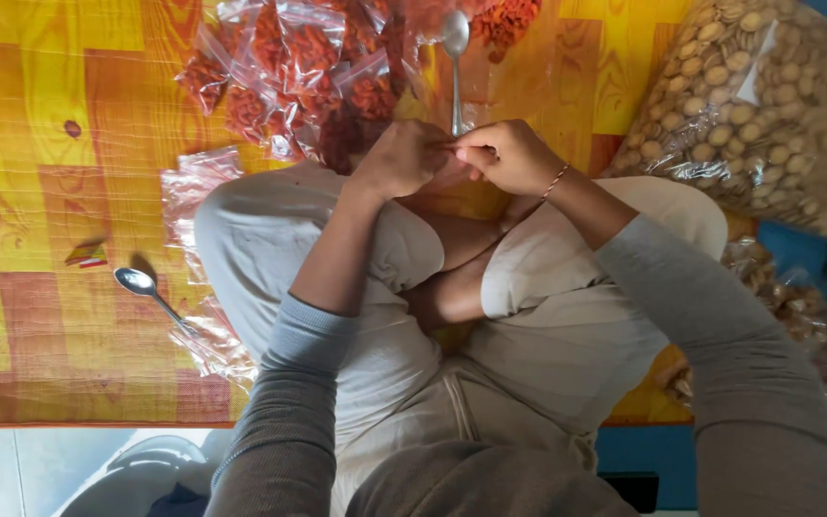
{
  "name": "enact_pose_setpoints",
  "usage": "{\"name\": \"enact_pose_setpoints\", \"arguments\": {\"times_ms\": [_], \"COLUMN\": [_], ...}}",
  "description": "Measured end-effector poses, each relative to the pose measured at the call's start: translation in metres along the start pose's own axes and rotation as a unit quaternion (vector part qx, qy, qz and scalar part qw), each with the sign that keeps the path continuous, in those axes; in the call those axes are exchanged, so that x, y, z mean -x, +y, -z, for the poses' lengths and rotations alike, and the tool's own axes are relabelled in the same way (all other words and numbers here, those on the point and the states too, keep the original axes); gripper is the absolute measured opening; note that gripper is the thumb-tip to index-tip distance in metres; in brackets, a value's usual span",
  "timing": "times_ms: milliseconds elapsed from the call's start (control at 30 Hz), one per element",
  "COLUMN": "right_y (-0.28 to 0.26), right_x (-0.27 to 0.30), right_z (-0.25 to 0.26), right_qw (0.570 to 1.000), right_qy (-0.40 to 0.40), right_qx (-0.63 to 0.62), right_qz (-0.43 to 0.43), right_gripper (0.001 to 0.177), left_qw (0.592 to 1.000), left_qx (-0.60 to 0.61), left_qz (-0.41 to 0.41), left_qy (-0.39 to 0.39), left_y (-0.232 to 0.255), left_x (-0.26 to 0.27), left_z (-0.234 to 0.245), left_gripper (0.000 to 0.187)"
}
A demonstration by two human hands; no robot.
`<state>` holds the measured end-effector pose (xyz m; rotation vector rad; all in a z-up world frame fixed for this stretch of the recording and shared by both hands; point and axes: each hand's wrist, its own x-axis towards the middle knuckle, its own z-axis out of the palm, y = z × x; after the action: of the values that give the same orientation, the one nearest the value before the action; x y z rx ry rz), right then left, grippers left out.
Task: Fill small plastic bags with dried red food items using a spoon and seal them.
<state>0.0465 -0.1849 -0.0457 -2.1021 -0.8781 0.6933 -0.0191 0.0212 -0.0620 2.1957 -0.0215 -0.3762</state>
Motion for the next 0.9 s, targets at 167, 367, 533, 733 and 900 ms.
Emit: {"name": "enact_pose_setpoints", "arguments": {"times_ms": [167, 367, 533, 733, 900], "right_y": [-0.016, 0.041, 0.021, -0.005, -0.023], "right_x": [-0.009, -0.029, -0.020, -0.019, -0.009], "right_z": [0.003, 0.002, 0.030, 0.035, 0.047], "right_qw": [0.998, 0.985, 0.996, 0.993, 0.942], "right_qy": [-0.005, 0.072, 0.088, 0.087, 0.081], "right_qx": [0.058, 0.095, 0.007, -0.067, -0.311], "right_qz": [-0.011, 0.125, 0.003, 0.050, -0.099], "right_gripper": [0.011, 0.017, 0.014, 0.004, 0.038], "left_qw": [0.998, 0.963, 0.956, 0.935, 0.858], "left_qx": [-0.054, -0.213, -0.177, 0.354, 0.503], "left_qz": [-0.020, 0.121, 0.182, 0.011, -0.044], "left_qy": [0.000, -0.112, -0.144, -0.019, 0.093], "left_y": [-0.036, -0.055, 0.025, 0.012, 0.003], "left_x": [-0.015, -0.027, 0.002, -0.003, -0.006], "left_z": [-0.009, -0.026, 0.024, 0.008, 0.008], "left_gripper": [0.011, 0.037, 0.071, 0.047, 0.011]}}
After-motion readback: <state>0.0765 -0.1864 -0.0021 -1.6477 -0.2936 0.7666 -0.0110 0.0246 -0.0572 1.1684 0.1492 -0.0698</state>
